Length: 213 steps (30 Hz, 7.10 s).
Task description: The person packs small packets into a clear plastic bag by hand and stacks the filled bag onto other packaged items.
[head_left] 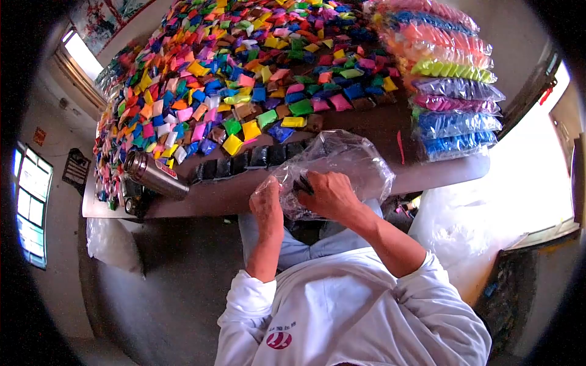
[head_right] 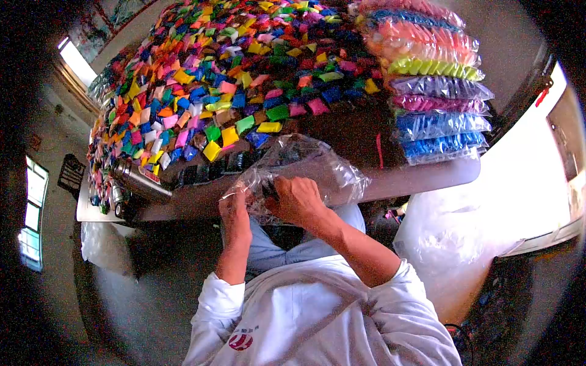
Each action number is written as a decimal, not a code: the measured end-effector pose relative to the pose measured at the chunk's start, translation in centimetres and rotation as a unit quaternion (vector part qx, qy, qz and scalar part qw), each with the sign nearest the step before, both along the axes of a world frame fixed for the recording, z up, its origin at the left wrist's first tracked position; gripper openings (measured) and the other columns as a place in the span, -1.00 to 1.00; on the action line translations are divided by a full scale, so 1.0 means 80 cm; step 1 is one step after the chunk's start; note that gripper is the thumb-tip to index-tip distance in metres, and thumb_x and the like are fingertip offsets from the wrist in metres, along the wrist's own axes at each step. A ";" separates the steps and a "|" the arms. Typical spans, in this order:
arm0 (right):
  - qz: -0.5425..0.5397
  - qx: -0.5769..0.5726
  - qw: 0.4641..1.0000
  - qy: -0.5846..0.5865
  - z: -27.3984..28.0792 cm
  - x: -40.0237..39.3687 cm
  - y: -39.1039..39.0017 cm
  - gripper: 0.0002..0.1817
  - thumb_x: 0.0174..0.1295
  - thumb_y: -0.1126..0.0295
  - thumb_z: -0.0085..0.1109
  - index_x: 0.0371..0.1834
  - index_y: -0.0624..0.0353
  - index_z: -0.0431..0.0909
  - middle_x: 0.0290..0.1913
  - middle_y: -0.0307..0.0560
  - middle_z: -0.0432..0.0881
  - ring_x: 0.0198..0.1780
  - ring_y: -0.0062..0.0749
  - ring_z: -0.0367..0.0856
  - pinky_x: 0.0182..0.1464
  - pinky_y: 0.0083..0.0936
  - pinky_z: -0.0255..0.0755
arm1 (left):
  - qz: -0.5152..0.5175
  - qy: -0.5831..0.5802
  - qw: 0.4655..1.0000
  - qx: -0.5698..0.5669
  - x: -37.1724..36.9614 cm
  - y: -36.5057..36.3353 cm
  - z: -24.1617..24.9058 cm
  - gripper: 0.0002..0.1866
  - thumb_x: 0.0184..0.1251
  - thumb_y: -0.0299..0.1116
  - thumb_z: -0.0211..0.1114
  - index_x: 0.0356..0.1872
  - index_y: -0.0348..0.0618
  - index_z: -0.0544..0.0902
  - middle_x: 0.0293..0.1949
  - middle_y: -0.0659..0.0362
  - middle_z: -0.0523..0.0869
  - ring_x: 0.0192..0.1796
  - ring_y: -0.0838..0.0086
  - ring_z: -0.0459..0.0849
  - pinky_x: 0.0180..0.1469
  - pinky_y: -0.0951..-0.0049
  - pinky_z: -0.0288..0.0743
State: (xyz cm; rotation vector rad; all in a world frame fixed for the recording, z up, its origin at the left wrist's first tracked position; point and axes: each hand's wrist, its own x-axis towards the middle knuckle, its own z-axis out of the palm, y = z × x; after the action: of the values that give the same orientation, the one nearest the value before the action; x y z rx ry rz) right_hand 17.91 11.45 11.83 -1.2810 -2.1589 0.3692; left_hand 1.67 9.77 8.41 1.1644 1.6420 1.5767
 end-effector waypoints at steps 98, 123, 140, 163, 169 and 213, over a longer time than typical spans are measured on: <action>0.264 -0.263 0.887 0.274 -0.037 0.143 0.180 -0.42 0.12 0.21 0.29 0.19 0.20 0.40 0.11 0.00 0.54 0.03 -0.19 0.57 0.09 -0.33 0.44 | -0.109 0.051 0.993 -0.006 -0.001 -0.009 -0.020 -0.72 0.15 -0.25 0.41 -0.31 -0.28 0.63 -0.45 0.20 0.65 -0.39 0.57 0.54 -0.31 0.47 0.45; 0.043 0.131 0.985 0.103 0.058 0.061 -0.042 -0.55 -0.06 0.44 0.25 -0.05 0.33 0.44 -0.49 0.10 0.58 -0.43 -0.05 0.64 -0.33 -0.26 0.50 | -0.106 0.143 0.981 0.074 -0.001 -0.010 -0.030 -0.77 0.22 -0.29 0.33 -0.29 -0.27 0.60 -0.46 0.10 0.66 -0.36 0.45 0.64 -0.30 0.40 0.48; 0.102 0.009 0.990 -0.097 0.001 0.043 -0.004 -0.58 0.26 0.16 0.07 -0.09 0.36 0.41 -0.28 0.30 0.58 -0.23 0.17 0.57 -0.17 -0.11 0.45 | -0.101 0.144 0.982 0.069 -0.002 -0.010 -0.035 -0.77 0.15 -0.34 0.36 -0.39 -0.29 0.54 -0.42 -0.04 0.63 -0.35 0.11 0.62 -0.29 0.26 0.44; 0.075 -0.126 0.988 -0.055 -0.009 0.052 0.005 -0.46 -0.11 0.52 0.23 0.05 0.26 0.40 -0.24 0.20 0.62 -0.15 0.17 0.59 -0.09 -0.13 0.45 | -0.087 0.134 0.985 0.067 -0.001 -0.006 -0.047 -0.76 0.14 -0.32 0.35 -0.40 -0.30 0.52 -0.44 -0.01 0.61 -0.38 0.22 0.61 -0.30 0.29 0.43; 0.116 -0.060 0.984 -0.119 0.009 0.043 0.003 -0.41 -0.10 0.30 0.30 0.10 0.06 0.39 -0.28 0.20 0.63 -0.20 0.14 0.62 -0.15 -0.05 0.48 | -0.078 0.142 0.982 0.092 0.000 -0.004 -0.051 -0.72 0.16 -0.27 0.35 -0.42 -0.31 0.52 -0.47 -0.01 0.60 -0.39 0.23 0.60 -0.31 0.29 0.43; -0.005 -0.041 0.930 0.365 0.190 0.124 0.023 -0.81 0.23 0.47 0.18 -0.14 0.31 0.60 -0.42 -0.18 0.63 -0.45 -0.56 0.55 -0.39 -0.61 0.46 | -0.080 0.180 0.974 0.112 -0.005 -0.007 -0.055 -0.76 0.15 -0.32 0.35 -0.41 -0.28 0.52 -0.51 -0.01 0.58 -0.44 0.21 0.62 -0.38 0.29 0.43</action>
State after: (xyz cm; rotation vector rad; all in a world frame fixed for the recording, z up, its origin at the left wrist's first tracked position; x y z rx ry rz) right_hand 27.84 13.26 26.99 -0.9778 -1.5104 0.7954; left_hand 1.28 9.22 3.99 1.7420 1.5631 1.5428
